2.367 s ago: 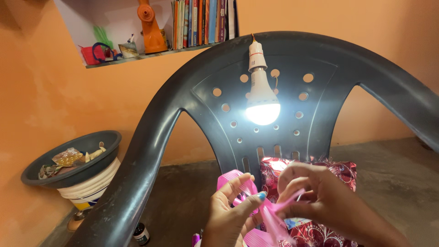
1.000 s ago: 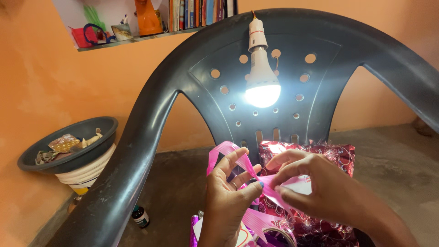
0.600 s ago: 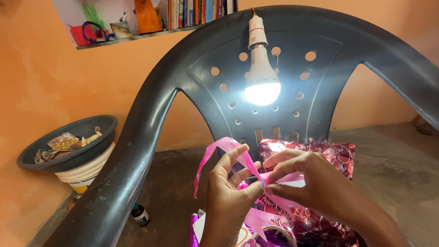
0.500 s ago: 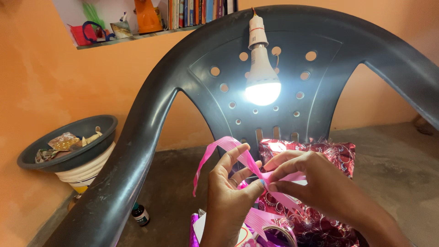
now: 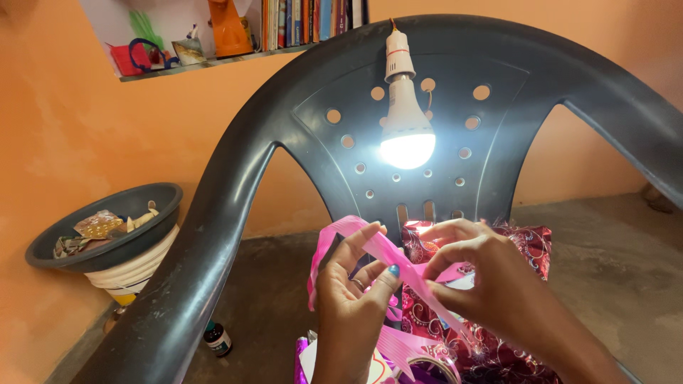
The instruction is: The person ties a pink ribbon around a red patterned gift bag, forming a bow and adjusting the loops and tails. The person repeatedly manipulates the ribbon to shape the bow and secure it on the bag.
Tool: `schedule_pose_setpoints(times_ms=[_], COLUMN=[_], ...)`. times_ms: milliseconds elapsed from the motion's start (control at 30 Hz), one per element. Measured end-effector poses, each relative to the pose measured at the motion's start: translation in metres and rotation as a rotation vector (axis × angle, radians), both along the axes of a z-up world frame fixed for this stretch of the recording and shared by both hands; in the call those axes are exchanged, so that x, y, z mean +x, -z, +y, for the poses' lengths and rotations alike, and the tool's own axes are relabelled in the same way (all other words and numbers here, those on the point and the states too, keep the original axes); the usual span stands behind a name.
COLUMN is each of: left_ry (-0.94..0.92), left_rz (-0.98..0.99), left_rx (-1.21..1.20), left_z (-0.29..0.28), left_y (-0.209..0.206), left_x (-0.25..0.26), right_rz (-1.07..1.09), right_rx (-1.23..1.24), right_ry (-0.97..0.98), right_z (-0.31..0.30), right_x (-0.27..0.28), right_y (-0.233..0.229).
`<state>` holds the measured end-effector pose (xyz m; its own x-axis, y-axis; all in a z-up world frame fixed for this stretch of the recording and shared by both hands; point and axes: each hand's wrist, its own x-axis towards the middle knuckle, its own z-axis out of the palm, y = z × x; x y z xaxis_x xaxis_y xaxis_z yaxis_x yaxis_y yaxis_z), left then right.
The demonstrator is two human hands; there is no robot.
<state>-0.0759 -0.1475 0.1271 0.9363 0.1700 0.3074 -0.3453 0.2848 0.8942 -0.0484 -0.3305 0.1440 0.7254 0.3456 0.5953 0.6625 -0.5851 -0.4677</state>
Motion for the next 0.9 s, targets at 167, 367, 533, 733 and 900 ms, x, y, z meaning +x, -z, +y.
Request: schedule_pose_setpoints(times_ms=[167, 367, 533, 733, 900], left_ry=[-0.055, -0.061, -0.132, -0.209, -0.273], left_rz=[0.003, 0.055, 0.083, 0.136, -0.014], left_rx=[-0.257, -0.275, -0.241, -0.375, -0.261], left_z=[-0.007, -0.013, -0.012, -0.007, -0.004], left_y=[0.004, 0.001, -0.003, -0.002, 0.008], left_x=[0.003, 0.005, 0.006, 0.009, 0.015], right_rz=[0.136, 0.386, 0.493, 0.400, 0.428], right_rx=[0.109, 0.236, 0.245, 0.274, 0.275], right_ry=[-0.108, -0.118, -0.064, -0.240, -0.286], right_z=[-0.007, -0.004, -0.003, -0.005, -0.005], right_x=[0.010, 0.011, 0.015, 0.022, 0.023], right_y=[0.009, 0.007, 0.009, 0.022, 0.025])
